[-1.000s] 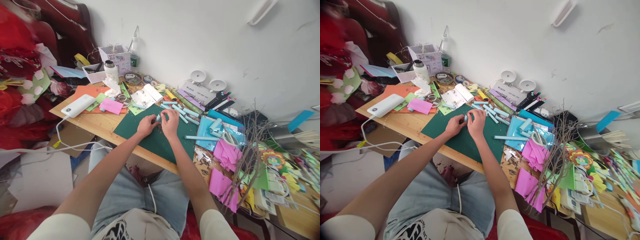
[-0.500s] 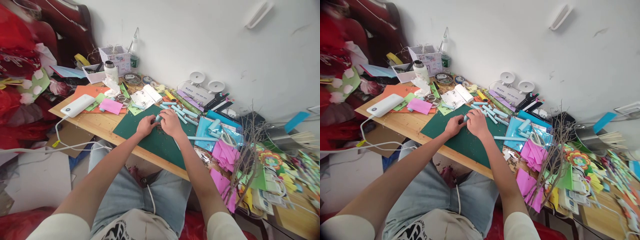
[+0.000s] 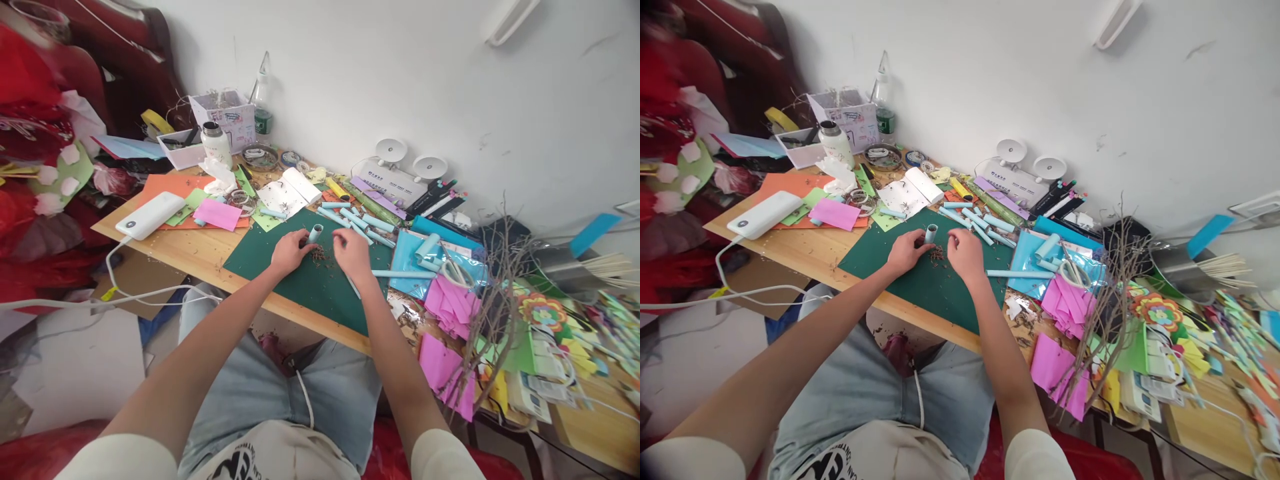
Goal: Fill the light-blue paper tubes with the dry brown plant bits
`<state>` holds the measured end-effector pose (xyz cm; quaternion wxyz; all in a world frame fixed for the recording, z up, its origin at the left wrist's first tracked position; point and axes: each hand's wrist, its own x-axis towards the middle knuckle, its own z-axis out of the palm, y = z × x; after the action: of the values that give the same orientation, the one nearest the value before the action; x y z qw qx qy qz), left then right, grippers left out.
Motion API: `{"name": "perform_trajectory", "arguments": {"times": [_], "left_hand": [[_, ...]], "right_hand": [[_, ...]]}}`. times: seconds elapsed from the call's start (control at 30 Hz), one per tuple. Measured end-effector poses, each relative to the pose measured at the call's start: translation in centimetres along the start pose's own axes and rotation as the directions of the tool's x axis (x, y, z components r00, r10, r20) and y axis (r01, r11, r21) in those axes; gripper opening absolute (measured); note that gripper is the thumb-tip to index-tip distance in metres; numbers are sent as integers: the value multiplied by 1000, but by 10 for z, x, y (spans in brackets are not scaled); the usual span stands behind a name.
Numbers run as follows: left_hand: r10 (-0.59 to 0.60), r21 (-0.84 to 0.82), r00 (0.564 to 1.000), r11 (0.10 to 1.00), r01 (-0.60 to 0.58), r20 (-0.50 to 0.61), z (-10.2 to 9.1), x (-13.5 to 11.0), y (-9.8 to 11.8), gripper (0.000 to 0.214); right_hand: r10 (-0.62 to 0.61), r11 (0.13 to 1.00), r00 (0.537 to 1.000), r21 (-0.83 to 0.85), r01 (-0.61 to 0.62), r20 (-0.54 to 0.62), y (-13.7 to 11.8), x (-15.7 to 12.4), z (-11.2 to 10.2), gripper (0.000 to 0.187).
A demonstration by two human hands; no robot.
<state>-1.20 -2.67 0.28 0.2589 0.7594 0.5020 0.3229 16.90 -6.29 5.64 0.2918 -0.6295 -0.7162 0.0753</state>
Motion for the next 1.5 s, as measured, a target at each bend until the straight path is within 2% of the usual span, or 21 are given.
{"name": "perform_trajectory", "arguments": {"times": [0.07,0.1,0.2,0.3,0.4,0.5,0.6,0.67,0.9,1.07,1.2,1.33,1.5], "left_hand": [[-7,-2,1000,1000,7,6,0,0,1,23],[-11,0,1000,1000,11,9,-1,0,1,22],[-24,19,1000,1000,24,11,-1,0,3,20],[-28,31,999,999,27,15,-1,0,3,21],[-19,30,1000,999,18,8,-1,0,2,21],[-24,26,1000,999,24,-1,-1,0,1,22],[-29,15,1000,999,29,9,-1,0,1,22],[-32,7,999,999,32,13,-1,0,1,22],[-20,-13,1000,1000,20,-6,-2,1,2,21],[-21,-12,1000,1000,21,2,-3,0,2,21],[-19,-29,1000,999,18,-12,-1,0,1,21],[-22,-14,1000,1000,22,-3,-2,0,1,21],[-33,-13,999,999,33,9,-4,0,2,21]], "right_hand": [[22,995,985,-98,-5,172,1,-8,10,28],[33,989,976,-149,0,216,0,-11,15,32],[62,964,966,-267,8,250,-5,-16,28,33],[56,958,965,-287,21,258,-5,-18,35,25],[9,983,979,-179,28,202,3,-19,37,26],[-36,999,998,17,35,52,12,-21,37,22],[1,988,995,153,15,-104,17,-24,37,19],[18,980,987,199,14,-158,17,-25,38,18],[1,960,981,275,54,-195,13,-24,40,16],[44,953,989,303,0,-138,15,-25,44,18],[73,945,982,326,-13,-175,13,-25,43,20],[121,916,959,400,-10,-255,5,-20,34,20],[62,893,955,444,77,-289,-12,-2,11,21]]}}
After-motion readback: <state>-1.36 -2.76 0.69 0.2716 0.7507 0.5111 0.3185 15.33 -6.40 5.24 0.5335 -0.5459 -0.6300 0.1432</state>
